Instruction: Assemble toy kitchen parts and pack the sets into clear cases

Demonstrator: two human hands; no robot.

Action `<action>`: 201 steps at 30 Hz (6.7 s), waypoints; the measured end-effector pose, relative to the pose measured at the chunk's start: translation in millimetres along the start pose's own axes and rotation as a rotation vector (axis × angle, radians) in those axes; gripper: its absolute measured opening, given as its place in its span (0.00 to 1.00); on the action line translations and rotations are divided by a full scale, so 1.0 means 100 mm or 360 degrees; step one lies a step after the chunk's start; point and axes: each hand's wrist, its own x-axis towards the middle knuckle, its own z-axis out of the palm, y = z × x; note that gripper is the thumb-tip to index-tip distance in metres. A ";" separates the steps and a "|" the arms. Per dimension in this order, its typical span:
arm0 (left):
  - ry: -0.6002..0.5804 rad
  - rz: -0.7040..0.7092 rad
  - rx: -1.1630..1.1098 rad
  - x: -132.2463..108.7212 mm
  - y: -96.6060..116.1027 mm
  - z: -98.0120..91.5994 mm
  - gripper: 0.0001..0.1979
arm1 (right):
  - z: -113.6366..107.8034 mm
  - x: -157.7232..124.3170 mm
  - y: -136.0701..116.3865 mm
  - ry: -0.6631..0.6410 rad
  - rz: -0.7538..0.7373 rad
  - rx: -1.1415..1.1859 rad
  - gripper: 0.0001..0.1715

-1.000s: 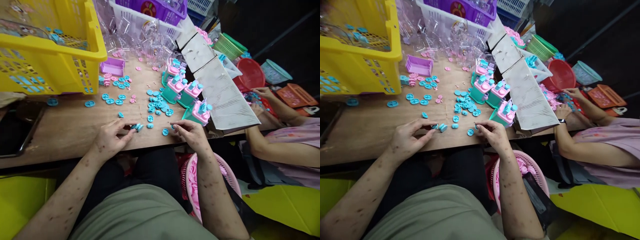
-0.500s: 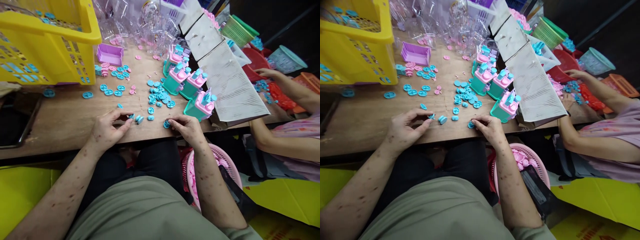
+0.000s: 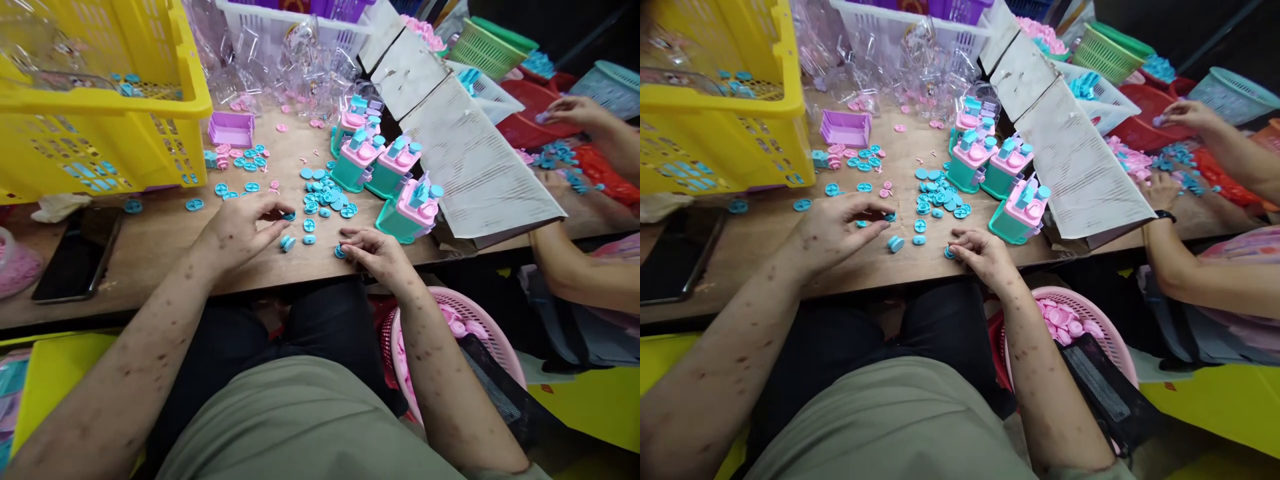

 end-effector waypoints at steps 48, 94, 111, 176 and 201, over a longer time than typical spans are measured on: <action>-0.0907 0.0802 0.0151 0.82 -0.62 0.26 0.11 | 0.29 -0.01 0.07 0.0232 -0.0182 -0.0131 0.14; -0.0991 0.0085 0.0418 0.62 -0.43 0.06 0.07 | 0.12 0.69 0.02 0.0799 -0.0089 -0.0313 0.13; -0.0916 0.0108 0.0266 0.54 -0.60 -0.01 0.11 | 0.08 0.64 -0.02 0.0860 -0.0038 -0.0586 0.12; -0.0242 -0.0303 0.0536 0.69 -0.41 0.23 0.10 | 0.36 0.53 -0.04 0.0571 -0.0675 -0.0557 0.16; -0.0422 -0.0088 0.0900 0.72 -0.12 -0.09 0.14 | 0.40 1.32 -0.41 0.0456 -0.0819 -0.1106 0.14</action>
